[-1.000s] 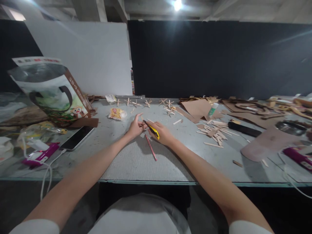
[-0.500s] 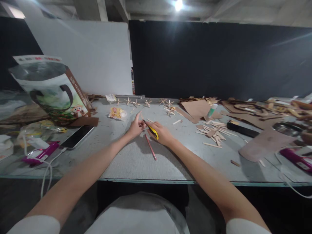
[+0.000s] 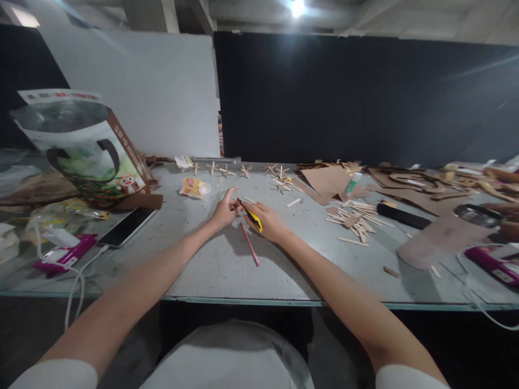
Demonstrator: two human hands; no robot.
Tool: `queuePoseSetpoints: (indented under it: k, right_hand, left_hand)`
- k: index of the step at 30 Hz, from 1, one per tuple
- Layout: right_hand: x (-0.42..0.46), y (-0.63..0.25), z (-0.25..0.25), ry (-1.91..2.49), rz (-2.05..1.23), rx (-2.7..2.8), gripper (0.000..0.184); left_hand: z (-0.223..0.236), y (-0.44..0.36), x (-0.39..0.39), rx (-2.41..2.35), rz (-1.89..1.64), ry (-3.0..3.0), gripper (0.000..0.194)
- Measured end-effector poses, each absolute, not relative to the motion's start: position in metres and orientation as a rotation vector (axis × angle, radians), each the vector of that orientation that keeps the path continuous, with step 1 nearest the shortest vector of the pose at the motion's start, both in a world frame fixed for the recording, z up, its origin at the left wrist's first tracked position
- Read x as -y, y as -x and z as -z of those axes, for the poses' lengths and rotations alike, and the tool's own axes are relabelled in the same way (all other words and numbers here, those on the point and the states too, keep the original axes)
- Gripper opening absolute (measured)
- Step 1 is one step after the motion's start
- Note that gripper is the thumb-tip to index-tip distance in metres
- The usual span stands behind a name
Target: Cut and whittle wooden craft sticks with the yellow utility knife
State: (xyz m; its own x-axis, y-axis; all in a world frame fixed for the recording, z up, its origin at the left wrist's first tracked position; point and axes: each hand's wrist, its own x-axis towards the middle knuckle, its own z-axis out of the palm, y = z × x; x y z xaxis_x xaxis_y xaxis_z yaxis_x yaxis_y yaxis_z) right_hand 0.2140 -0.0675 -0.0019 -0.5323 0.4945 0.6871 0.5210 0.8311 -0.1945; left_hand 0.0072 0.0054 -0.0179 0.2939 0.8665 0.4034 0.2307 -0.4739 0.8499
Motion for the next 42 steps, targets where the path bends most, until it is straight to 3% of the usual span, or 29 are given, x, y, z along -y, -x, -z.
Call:
queuePoseSetpoints:
  k: [6,21,28,42]
  right_hand:
    - [0.068,-0.213,0.001,0.747,0.040,2.210,0.057]
    - [0.073,-0.210,-0.002,0.815,0.061,2.199,0.048]
    - [0.072,-0.209,-0.001,0.825,0.059,2.217,0.052]
    - [0.071,-0.208,-0.002,0.808,0.072,2.210,0.051]
  left_hand:
    - [0.020,-0.005,-0.007,-0.910,-1.202,-1.890,0.091]
    - [0.020,-0.005,-0.005,-0.886,-1.179,-1.830,0.090]
    - [0.017,-0.006,0.002,-0.886,-1.144,-1.781,0.098]
    - [0.007,-0.006,0.006,-0.904,-1.157,-1.728,0.091]
